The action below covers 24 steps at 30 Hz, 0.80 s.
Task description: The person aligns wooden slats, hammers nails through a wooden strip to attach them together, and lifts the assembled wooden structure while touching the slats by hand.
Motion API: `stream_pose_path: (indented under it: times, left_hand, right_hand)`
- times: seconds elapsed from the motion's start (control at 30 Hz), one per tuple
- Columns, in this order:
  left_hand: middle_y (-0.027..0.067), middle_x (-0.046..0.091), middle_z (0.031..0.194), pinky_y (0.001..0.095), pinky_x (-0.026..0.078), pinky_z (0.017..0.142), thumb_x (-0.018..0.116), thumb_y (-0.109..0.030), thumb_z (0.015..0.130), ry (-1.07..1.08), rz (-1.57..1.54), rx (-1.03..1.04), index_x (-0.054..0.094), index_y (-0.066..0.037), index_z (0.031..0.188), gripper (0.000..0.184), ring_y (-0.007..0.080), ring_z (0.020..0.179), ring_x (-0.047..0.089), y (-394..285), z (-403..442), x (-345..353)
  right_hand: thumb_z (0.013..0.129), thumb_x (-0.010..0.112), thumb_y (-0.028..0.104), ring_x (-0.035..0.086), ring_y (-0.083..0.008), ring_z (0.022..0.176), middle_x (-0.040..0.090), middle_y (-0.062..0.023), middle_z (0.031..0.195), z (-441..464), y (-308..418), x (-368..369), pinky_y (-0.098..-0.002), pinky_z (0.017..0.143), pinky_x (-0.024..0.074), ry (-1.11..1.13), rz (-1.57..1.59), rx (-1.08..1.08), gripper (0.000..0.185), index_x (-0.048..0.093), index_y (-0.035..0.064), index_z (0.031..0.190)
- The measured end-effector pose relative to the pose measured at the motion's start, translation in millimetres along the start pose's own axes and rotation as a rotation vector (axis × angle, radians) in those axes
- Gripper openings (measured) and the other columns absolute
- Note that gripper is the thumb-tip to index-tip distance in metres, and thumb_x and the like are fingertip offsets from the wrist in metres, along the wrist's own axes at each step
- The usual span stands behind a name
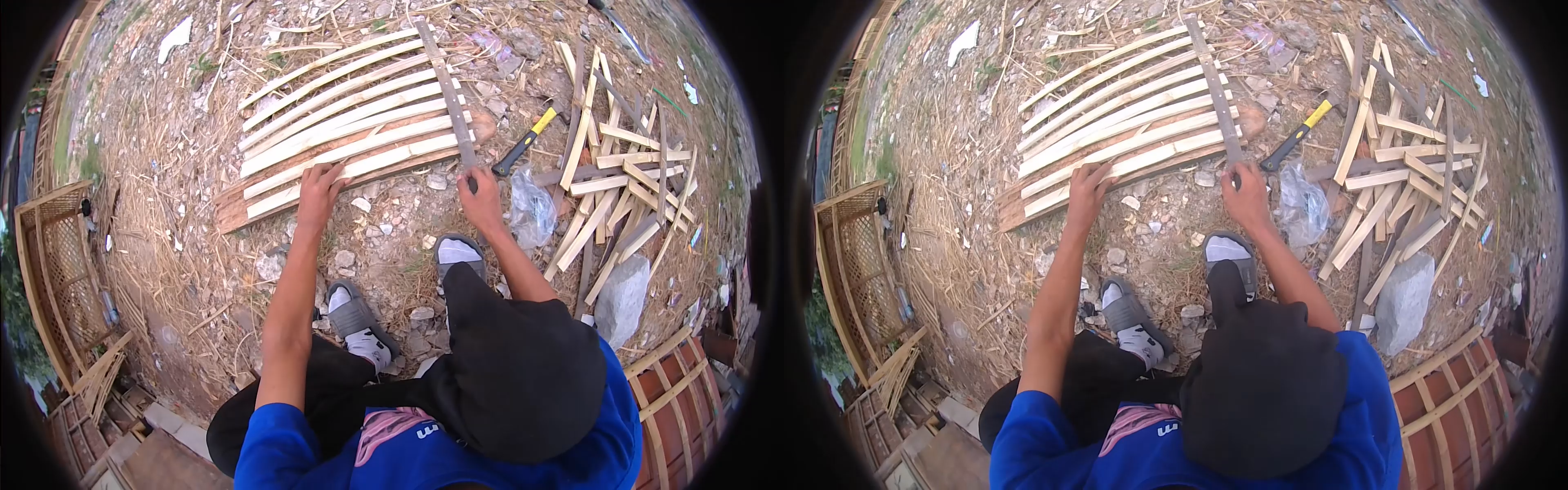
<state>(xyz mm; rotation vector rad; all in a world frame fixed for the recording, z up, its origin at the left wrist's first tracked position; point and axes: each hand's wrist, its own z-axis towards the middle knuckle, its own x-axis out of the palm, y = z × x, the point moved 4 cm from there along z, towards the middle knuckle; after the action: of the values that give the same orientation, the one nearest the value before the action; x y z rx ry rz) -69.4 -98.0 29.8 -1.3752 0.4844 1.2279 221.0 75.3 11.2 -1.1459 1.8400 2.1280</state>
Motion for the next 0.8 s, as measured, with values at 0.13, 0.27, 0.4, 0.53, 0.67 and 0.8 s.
stream_pose_path:
  times: [0.13, 0.27, 0.4, 0.53, 0.67, 0.8]
  left_hand:
    - [0.0088, 0.064, 0.100, 0.0420, 0.049, 0.082, 0.078, -0.018, 0.080, -0.026, -0.001, -0.017, 0.073, -0.008, 0.110, 0.032, 0.0296, 0.093, 0.057, 2, -3, 3]
    - [0.0099, 0.063, 0.099, 0.0418, 0.049, 0.083, 0.078, -0.019, 0.080, -0.037, -0.010, -0.019, 0.073, -0.009, 0.110, 0.031, 0.0307, 0.093, 0.056, 0, -3, 0]
    - [0.0094, 0.063, 0.099, 0.0419, 0.049, 0.083, 0.077, -0.018, 0.080, -0.099, -0.035, 0.015, 0.073, -0.010, 0.111, 0.031, 0.0303, 0.092, 0.056, 4, -6, 4]
    - [0.0089, 0.063, 0.100, 0.0420, 0.048, 0.082, 0.077, -0.018, 0.081, -0.096, -0.053, 0.007, 0.074, -0.010, 0.112, 0.032, 0.0299, 0.092, 0.056, 5, -7, 8]
    - [0.0082, 0.064, 0.099, 0.0419, 0.049, 0.082, 0.078, -0.018, 0.080, -0.079, -0.036, 0.020, 0.074, -0.010, 0.112, 0.033, 0.0295, 0.091, 0.057, 4, -5, 8]
    - [0.0080, 0.065, 0.097, 0.0415, 0.050, 0.080, 0.079, -0.019, 0.079, -0.101, -0.026, 0.040, 0.074, -0.011, 0.110, 0.033, 0.0291, 0.091, 0.058, 0, -3, 7]
  right_hand:
    - [0.089, 0.064, 0.018, 0.060, -0.0386, 0.088, 0.059, -0.0189, 0.094, 2, 0, 0, -0.0456, 0.079, 0.0462, 0.039, -0.021, 0.064, 0.019, 0.063, -0.0008, 0.092]
    - [0.089, 0.064, 0.019, 0.060, -0.0373, 0.086, 0.060, -0.0186, 0.093, 7, -3, -2, -0.0445, 0.078, 0.0461, 0.055, -0.031, 0.064, 0.019, 0.064, -0.0006, 0.092]
    - [0.090, 0.064, 0.020, 0.060, -0.0357, 0.084, 0.061, -0.0184, 0.092, 9, -9, -1, -0.0434, 0.077, 0.0464, 0.046, -0.076, 0.049, 0.020, 0.065, -0.0003, 0.093]
    - [0.089, 0.065, 0.019, 0.060, -0.0366, 0.084, 0.060, -0.0180, 0.092, 9, -11, 0, -0.0441, 0.077, 0.0463, 0.049, -0.037, 0.050, 0.019, 0.064, 0.0000, 0.091]
    - [0.089, 0.065, 0.017, 0.059, -0.0375, 0.085, 0.060, -0.0184, 0.090, 8, -2, -2, -0.0448, 0.077, 0.0458, 0.043, -0.068, 0.029, 0.018, 0.063, -0.0003, 0.090]
    - [0.088, 0.066, 0.015, 0.059, -0.0374, 0.085, 0.059, -0.0189, 0.089, 6, -2, 2, -0.0451, 0.077, 0.0457, 0.006, -0.068, -0.043, 0.017, 0.061, -0.0008, 0.090]
